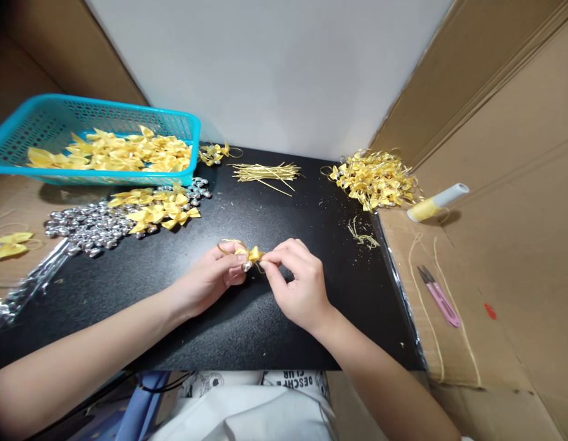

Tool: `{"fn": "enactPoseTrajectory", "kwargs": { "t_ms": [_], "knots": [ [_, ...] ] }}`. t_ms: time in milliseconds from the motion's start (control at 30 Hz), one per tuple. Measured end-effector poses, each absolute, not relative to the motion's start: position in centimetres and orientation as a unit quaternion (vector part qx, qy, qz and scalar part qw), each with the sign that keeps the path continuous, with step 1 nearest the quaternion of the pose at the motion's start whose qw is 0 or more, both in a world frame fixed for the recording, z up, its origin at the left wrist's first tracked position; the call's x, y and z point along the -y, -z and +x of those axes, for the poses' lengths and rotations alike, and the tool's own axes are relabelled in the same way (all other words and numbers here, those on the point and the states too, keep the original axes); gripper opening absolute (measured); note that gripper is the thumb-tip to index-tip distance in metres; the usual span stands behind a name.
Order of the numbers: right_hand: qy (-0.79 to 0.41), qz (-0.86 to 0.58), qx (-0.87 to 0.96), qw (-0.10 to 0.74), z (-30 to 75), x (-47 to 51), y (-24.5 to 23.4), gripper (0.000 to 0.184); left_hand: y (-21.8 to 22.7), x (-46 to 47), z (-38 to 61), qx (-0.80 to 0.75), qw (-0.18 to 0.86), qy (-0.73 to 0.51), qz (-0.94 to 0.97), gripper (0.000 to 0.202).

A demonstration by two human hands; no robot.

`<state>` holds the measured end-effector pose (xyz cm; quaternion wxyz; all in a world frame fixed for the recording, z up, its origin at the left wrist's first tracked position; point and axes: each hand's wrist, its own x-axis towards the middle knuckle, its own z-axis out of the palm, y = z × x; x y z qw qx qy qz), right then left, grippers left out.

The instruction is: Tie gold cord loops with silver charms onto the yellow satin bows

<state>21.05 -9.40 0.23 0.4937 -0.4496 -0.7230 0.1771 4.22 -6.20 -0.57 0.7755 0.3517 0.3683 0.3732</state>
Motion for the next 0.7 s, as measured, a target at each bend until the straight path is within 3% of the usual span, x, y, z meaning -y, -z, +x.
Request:
{"fn": "enactPoseTrajectory", "kwargs": {
  "t_ms": [700],
  "knots": [
    [-0.125,-0.431,0.765,0.462,21.23,9.25,-0.67,0.016,1.09,6.21,4.32,-0.403,0.753,-0.372,0.363,0.023]
  ]
}}
